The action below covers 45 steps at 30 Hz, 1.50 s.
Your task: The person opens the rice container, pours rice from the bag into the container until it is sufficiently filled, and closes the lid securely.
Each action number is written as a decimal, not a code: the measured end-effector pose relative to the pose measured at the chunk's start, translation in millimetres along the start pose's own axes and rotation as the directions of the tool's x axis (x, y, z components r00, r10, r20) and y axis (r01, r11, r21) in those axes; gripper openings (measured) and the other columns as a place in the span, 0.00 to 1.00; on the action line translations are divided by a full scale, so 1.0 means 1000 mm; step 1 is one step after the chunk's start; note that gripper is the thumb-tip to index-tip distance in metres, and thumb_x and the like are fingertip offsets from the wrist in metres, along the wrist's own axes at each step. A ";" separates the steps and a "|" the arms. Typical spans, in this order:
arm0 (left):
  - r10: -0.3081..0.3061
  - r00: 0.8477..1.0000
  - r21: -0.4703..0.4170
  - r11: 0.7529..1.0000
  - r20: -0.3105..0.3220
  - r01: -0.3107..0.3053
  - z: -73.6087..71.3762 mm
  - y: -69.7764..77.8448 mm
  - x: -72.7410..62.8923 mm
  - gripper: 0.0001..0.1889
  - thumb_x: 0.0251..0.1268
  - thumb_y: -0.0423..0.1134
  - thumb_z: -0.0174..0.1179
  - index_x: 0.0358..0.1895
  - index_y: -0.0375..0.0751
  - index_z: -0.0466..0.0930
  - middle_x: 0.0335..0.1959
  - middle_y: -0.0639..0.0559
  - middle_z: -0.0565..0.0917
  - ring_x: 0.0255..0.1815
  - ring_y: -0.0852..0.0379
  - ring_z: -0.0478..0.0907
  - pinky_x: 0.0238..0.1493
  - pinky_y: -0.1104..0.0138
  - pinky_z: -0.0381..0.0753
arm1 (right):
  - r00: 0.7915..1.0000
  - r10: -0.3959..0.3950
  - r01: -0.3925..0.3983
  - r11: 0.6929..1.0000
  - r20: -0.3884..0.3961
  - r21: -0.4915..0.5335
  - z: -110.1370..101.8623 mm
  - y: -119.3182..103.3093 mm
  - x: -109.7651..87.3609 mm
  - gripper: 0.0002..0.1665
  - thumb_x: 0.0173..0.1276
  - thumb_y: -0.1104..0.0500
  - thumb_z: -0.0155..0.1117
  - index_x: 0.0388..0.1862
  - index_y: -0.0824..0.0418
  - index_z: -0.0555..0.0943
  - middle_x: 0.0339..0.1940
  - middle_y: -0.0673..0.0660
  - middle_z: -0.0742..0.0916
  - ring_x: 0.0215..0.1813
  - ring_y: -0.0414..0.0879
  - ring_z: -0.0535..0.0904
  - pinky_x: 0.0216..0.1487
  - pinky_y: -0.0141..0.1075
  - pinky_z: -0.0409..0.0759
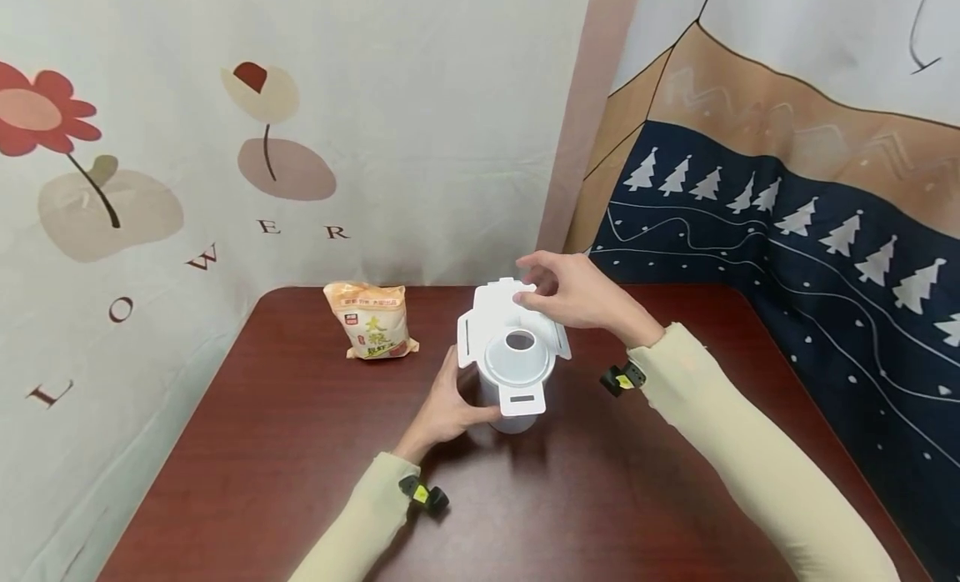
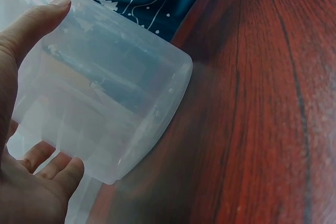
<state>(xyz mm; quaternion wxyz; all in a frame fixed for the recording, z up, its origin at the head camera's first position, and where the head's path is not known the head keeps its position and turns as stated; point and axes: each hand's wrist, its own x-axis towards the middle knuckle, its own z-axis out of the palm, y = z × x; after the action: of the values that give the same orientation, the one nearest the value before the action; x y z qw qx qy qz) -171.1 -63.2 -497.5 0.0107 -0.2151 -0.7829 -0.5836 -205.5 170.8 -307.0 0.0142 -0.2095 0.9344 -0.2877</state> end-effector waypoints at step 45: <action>0.004 1.000 -0.127 0.992 0.019 -0.001 0.001 -0.002 0.001 0.61 0.37 0.34 0.86 0.78 0.57 0.58 0.73 0.50 0.66 0.75 0.47 0.67 0.77 0.48 0.68 | 0.947 0.314 -0.319 0.941 0.063 0.114 0.004 -0.020 0.029 0.27 0.65 0.56 0.71 0.62 0.63 0.83 0.40 0.59 0.87 0.29 0.44 0.88 0.34 0.31 0.83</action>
<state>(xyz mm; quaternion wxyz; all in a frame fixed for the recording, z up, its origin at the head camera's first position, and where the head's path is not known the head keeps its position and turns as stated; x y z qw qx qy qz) -172.3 -62.8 -499.8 -0.0099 -0.2220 -0.7438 -0.6303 -223.5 142.6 -296.6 0.0937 -0.0618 0.9360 -0.3338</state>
